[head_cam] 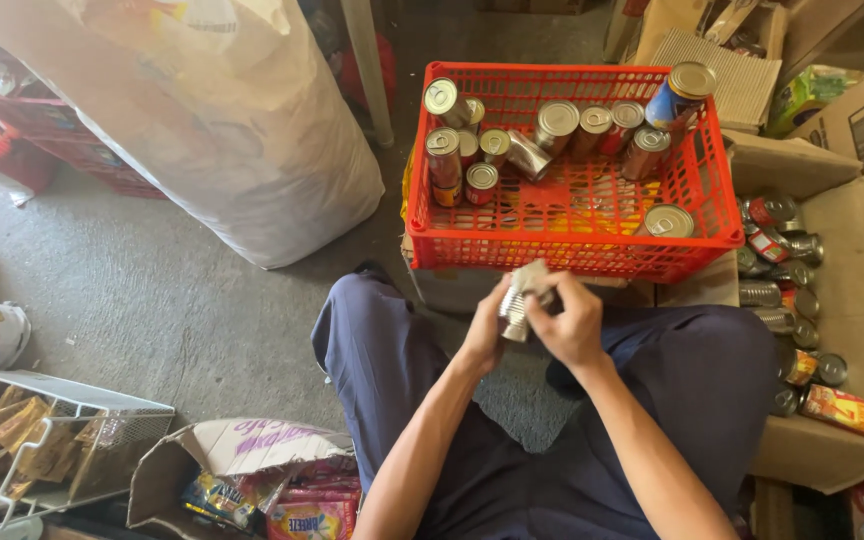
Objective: Wiping and inspecting canned goods from a plastic crate
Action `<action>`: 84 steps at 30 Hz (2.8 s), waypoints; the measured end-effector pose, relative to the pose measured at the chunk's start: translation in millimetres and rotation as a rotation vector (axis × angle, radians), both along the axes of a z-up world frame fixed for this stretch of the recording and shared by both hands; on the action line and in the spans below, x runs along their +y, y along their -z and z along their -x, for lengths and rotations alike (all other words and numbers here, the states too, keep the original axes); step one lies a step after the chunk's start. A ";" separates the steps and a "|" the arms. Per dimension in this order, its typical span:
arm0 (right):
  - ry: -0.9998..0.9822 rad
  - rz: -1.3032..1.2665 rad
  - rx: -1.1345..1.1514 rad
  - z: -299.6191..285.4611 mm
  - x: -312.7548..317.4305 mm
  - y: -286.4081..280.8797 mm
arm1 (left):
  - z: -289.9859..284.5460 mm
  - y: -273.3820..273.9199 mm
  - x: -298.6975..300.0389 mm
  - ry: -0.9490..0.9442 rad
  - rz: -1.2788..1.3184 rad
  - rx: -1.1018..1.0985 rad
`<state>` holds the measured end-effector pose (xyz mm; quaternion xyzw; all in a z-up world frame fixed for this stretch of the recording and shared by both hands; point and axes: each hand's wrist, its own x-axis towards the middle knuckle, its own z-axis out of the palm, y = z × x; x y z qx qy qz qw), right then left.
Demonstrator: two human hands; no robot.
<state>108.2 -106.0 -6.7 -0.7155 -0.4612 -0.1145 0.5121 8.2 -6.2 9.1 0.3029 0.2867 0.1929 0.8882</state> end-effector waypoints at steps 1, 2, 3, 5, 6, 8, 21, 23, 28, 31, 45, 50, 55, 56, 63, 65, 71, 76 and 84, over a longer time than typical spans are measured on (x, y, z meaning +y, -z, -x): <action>0.003 0.000 0.002 -1.7 -1.8 -1.7 | 2.3 1.4 -5.0 0.003 0.000 0.002; 0.057 -0.014 0.040 -3.4 -2.5 -3.4 | 4.7 2.6 -9.0 0.040 -0.122 -0.027; 0.110 -0.027 0.078 -5.0 -3.2 -5.2 | 7.2 3.8 -12.9 0.079 -0.244 -0.057; 0.124 -0.032 0.136 -6.9 -17.4 -28.8 | 6.4 7.7 -10.2 0.080 -0.433 -0.046; 0.135 -0.035 0.191 -8.0 -24.7 -40.5 | 5.8 9.8 -8.9 0.078 -0.621 -0.037; 0.005 0.034 0.212 -18.5 -36.5 -48.3 | 9.3 2.1 -6.6 0.012 -0.771 -0.051; -0.001 -0.017 0.181 -8.4 -22.9 -45.5 | 13.8 -1.9 -3.3 -0.155 -1.044 -0.218; 0.006 -0.032 0.255 -13.5 -31.3 -43.7 | 17.8 -11.5 -1.6 -0.150 -1.162 -0.116; -0.131 0.020 0.417 -8.9 -38.1 -60.3 | 14.4 -4.3 -9.7 -0.167 -1.387 0.104; -0.203 0.111 0.307 1.6 -31.9 -76.9 | 14.7 -2.6 -10.4 -0.127 -1.480 0.155; -0.248 0.360 0.185 -7.2 -42.1 -78.3 | 18.0 7.9 -0.5 -0.246 -1.707 0.240; -0.198 0.205 0.233 5.9 -28.3 -68.9 | 14.8 0.1 -6.4 -0.244 -1.670 0.198; 0.114 0.087 0.130 -14.8 -29.6 -46.5 | 9.1 8.4 -8.1 -0.266 -1.265 0.145; 0.139 0.060 0.209 -17.4 -36.8 -45.8 | 5.1 13.6 -11.9 -0.180 -0.761 0.220; -0.009 0.070 0.328 -12.7 -50.3 -35.6 | -2.2 13.1 -0.7 -0.164 0.499 0.121; -0.041 0.076 0.275 5.8 -34.9 -47.5 | -6.7 29.8 -0.6 -0.172 0.469 0.104; -0.159 0.194 0.035 32.1 -19.7 -62.2 | -14.6 84.5 9.0 -0.254 0.286 0.257; 0.096 0.161 -0.077 20.4 -21.5 -48.6 | -18.3 23.8 -3.8 -0.320 0.250 0.256; 0.090 0.302 0.007 15.0 -31.4 -54.9 | -26.9 60.3 -2.6 -0.316 0.195 0.298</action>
